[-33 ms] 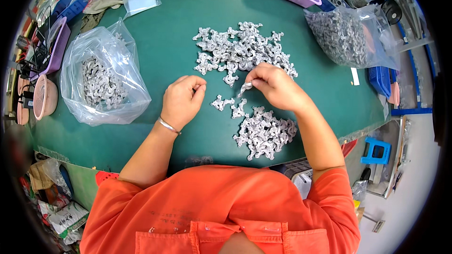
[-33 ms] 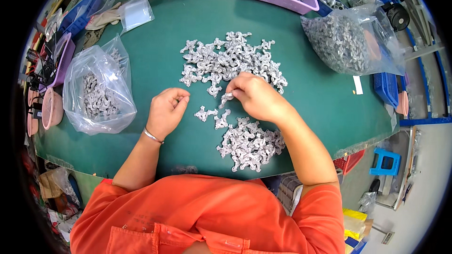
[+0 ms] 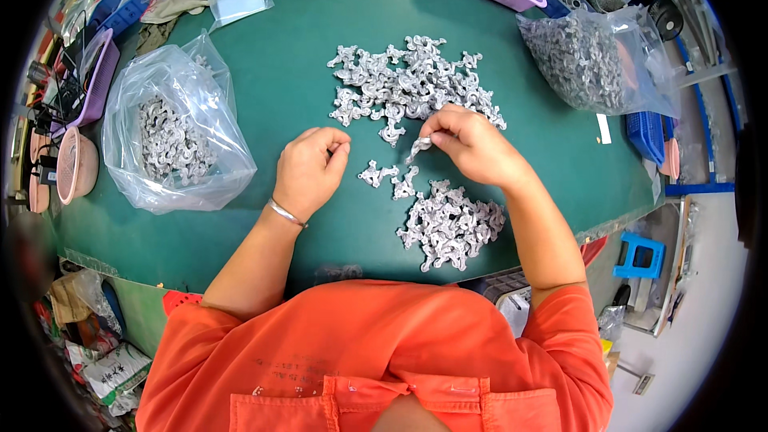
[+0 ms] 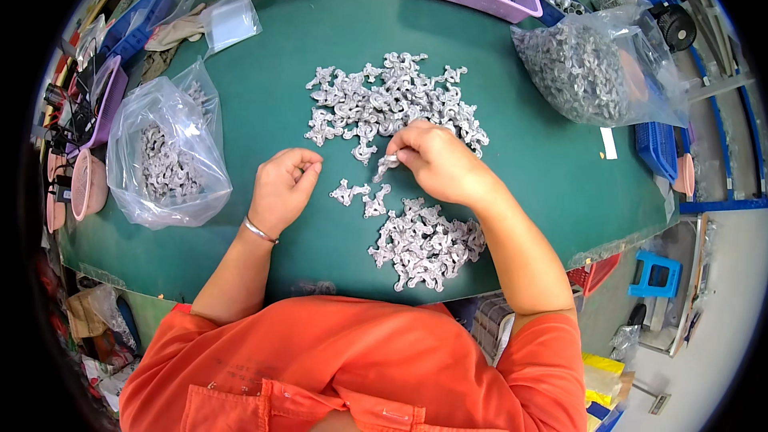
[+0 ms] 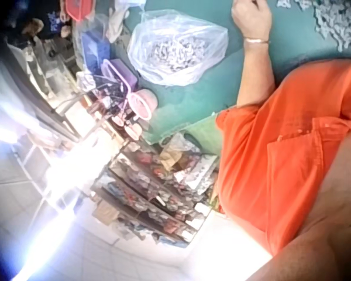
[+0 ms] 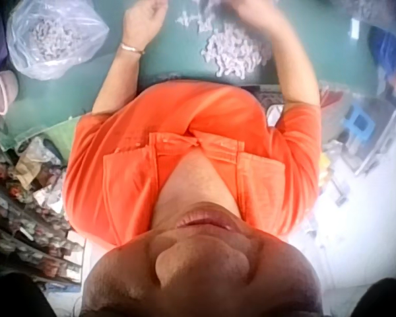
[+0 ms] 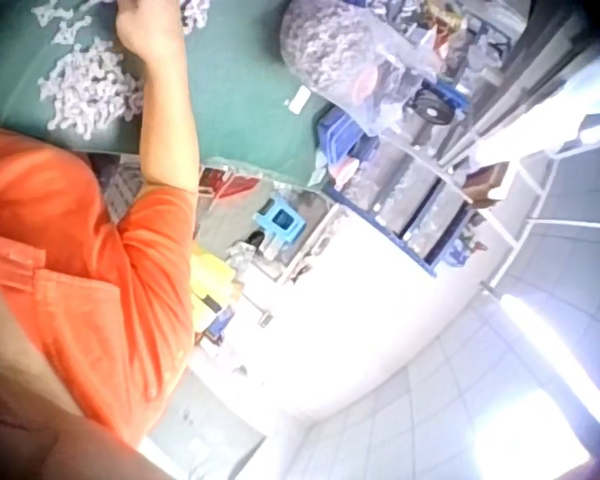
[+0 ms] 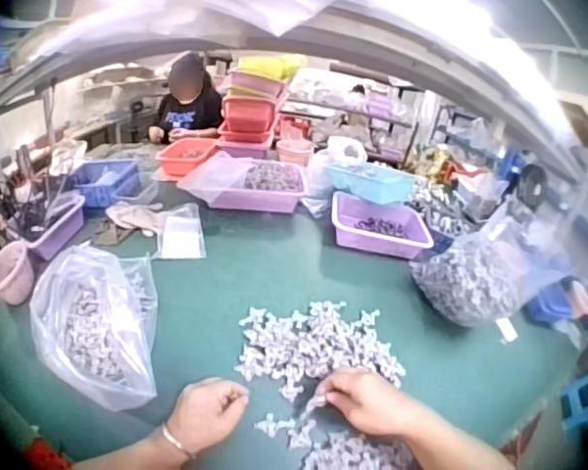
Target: The person sorts small, grey, cross-shaped plastic parts on a green table, separating them into piles and placing some into a clear plastic bag. The person uses both hands to pick up and arrange the parts throughout the video.
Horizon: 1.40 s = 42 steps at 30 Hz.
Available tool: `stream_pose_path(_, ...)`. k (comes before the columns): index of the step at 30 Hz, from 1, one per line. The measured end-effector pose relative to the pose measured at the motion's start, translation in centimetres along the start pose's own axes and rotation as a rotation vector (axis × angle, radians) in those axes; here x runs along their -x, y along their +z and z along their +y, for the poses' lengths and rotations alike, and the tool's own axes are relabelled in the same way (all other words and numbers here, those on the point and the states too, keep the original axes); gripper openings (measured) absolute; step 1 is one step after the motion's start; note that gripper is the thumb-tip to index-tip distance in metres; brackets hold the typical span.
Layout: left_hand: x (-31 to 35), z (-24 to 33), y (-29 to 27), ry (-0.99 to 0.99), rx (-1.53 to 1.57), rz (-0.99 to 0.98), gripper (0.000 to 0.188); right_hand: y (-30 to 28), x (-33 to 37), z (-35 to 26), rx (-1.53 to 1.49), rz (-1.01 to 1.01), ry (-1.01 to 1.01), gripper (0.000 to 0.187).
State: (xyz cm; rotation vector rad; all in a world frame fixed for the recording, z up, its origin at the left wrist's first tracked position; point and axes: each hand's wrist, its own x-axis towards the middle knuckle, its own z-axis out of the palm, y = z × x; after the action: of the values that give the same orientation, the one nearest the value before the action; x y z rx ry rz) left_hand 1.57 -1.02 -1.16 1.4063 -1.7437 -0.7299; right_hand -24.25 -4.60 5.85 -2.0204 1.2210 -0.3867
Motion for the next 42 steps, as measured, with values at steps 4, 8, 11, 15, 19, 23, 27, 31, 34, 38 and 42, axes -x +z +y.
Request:
stream_pose_path(4,-0.1,0.1,0.0,-0.005,-0.003,-0.002,0.008,0.5,1.1,1.6,0.292,0.045,-0.025,0.016)
stream_pose_path(8,0.1,0.2,0.0,-0.039,0.014,-0.003,0.008,0.5,1.7,0.4,0.189,0.317,0.061,0.015)
stream_pose_path(11,0.0,0.0,0.0,-0.014,0.003,-0.011,0.009,0.5,2.7,0.9,0.200,0.335,0.078,0.013)
stream_pose_path(15,0.0,0.0,0.1,-0.015,0.006,-0.009,0.009,3.4,3.2,0.0,0.214,0.312,0.129,0.024)
stream_pose_path(19,0.0,0.0,-0.1,-0.018,-0.001,-0.010,0.009,3.4,2.8,-1.0,0.360,0.215,0.221,0.033)
stream_pose_path(23,-0.1,-0.1,0.1,-0.033,0.021,-0.016,0.009,2.3,3.6,0.6,0.164,0.232,0.305,0.033)
stream_pose_path(27,0.0,0.1,0.2,-0.044,0.060,-0.015,0.009,1.5,5.1,1.4,0.140,0.338,0.317,0.027)
stream_pose_path(31,0.1,-0.1,0.2,-0.060,0.061,-0.016,0.009,0.4,6.7,3.3,0.060,0.583,0.283,0.015)
stream_pose_path(34,0.0,-0.3,0.2,-0.043,0.044,-0.023,0.009,-0.2,7.4,4.0,0.040,0.612,0.337,0.013)
stream_pose_path(38,-0.1,-0.2,0.1,-0.078,0.045,-0.026,0.007,0.6,7.2,4.2,0.028,0.620,0.315,0.013)
stream_pose_path(42,-0.2,0.1,-0.1,-0.078,0.012,-0.029,0.008,2.2,6.3,4.2,0.076,0.617,0.244,0.013)
